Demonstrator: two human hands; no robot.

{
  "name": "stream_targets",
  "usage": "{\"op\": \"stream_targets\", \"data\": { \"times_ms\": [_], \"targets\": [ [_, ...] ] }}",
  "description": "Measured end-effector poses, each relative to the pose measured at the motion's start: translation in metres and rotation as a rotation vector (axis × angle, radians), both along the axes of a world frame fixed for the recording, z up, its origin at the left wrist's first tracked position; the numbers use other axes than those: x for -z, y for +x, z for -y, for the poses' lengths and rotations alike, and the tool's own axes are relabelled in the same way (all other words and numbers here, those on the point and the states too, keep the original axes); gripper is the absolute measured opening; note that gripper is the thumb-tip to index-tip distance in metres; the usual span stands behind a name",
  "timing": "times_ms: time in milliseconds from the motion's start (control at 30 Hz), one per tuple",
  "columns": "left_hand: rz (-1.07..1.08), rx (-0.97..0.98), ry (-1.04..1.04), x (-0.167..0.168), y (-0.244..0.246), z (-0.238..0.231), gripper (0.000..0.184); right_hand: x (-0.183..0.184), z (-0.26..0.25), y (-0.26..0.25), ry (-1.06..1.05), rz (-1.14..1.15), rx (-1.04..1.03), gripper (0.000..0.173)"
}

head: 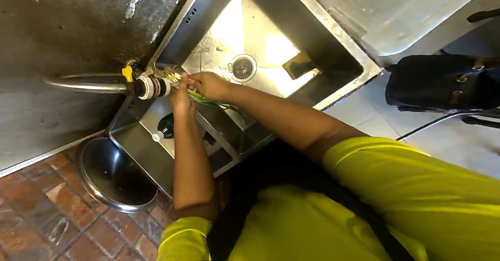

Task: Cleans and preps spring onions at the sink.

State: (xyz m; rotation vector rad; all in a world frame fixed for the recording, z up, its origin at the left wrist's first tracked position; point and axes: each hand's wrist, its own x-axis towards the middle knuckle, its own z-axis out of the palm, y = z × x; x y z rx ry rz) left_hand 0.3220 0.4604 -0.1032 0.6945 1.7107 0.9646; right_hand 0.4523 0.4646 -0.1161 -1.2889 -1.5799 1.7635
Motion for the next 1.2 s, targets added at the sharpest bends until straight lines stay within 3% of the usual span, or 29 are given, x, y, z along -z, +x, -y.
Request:
{"op": "stream_targets", "data": {
  "times_ms": [167,367,633,767,967,1200],
  "targets": [
    [0.043,-0.083,-0.026,0.004,0.000,-0.003,0.027,-0.009,0.010,0.003,-0.079,0.107,0.018,0.040],
    [0.073,-0.063,0.034,0.007,-0.007,-0.015,0.007,-0.004,0.022,0.025,-0.211,0.010,0.080,0.036],
    [0.135,-0.214,0.112,0.009,-0.009,-0.019,0.016,0.001,0.013,0.031,-0.317,-0.067,0.215,0.031],
    [0.178,-0.171,-0.012,0.007,-0.003,-0.009,0.017,0.006,0.005,0.023,-0.340,-0.172,0.269,0.029],
    [0.149,-0.147,-0.066,0.004,0.013,-0.002,0.020,0.001,0.005,0.013,-0.295,-0.111,0.181,0.030],
    [0.134,-0.236,-0.012,0.011,0.013,-0.009,0.011,-0.005,0.022,0.024,-0.302,-0.091,0.149,0.031]
  ]
}}
